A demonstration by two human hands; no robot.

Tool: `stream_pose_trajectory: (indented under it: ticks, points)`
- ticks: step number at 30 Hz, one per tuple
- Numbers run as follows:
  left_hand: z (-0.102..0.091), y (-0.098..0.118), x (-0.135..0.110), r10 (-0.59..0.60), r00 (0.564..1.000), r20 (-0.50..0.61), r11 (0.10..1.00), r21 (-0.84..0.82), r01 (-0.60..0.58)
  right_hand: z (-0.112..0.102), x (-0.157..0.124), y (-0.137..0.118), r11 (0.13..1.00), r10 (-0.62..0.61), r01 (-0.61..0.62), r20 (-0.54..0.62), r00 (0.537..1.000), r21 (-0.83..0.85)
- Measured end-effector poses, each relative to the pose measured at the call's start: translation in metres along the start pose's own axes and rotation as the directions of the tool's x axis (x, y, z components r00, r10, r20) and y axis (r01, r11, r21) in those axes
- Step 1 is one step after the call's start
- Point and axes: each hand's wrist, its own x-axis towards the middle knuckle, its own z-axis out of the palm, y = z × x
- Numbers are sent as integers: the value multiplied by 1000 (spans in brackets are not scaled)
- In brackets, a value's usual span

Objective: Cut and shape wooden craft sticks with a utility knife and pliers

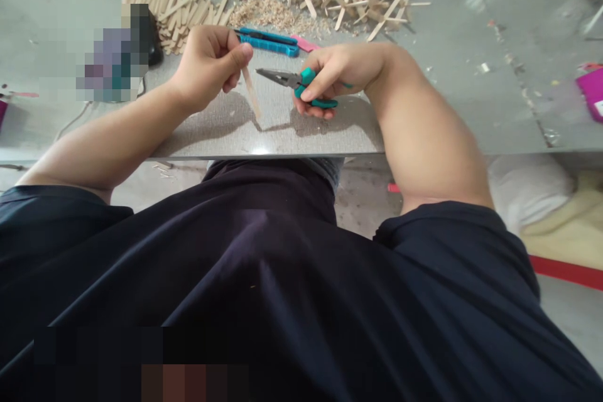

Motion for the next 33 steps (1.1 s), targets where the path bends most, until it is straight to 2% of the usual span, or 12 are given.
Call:
stream_pose_trajectory:
  ticks: [2,4,7,10,13,16,18,20,22,24,27,33]
  points:
    - [-1,-3,3,-6,1000,-7,1000,-4,6,-1,-1,0,996,-60,54,-92,994,-65]
    - [-2,-7,7,-12,1000,-16,999,-45,11,-2,1,3,981,-145,112,-217,965,-157]
    - [-3,-11,11,-29,999,-23,993,-113,27,0,10,12,932,-281,149,-400,872,-330]
    - [-4,-13,14,-53,998,-17,992,-115,51,3,21,22,856,-396,97,-523,755,-508]
    - [-6,-13,14,-56,998,4,996,-67,57,5,29,26,796,-469,59,-553,689,-602]
    - [-8,-16,13,-10,999,45,999,-42,12,8,31,24,783,-468,14,-574,672,-622]
    - [-7,-22,16,27,999,44,995,-101,-23,10,31,21,791,-452,-14,-601,659,-611]
    - [-6,-32,21,58,998,-5,977,-205,-58,10,30,17,795,-469,7,-608,641,-606]
    - [-5,-42,27,95,990,-106,936,-329,-125,9,28,16,796,-516,73,-611,600,-601]
    - [-5,-49,32,161,977,-142,903,-378,-204,5,26,16,790,-558,128,-618,554,-599]
    - [-7,-52,33,250,957,-149,899,-330,-287,-1,21,18,762,-599,124,-620,508,-635]
    - [-8,-52,35,332,921,-206,912,-180,-369,-9,15,21,722,-627,55,-619,473,-690]
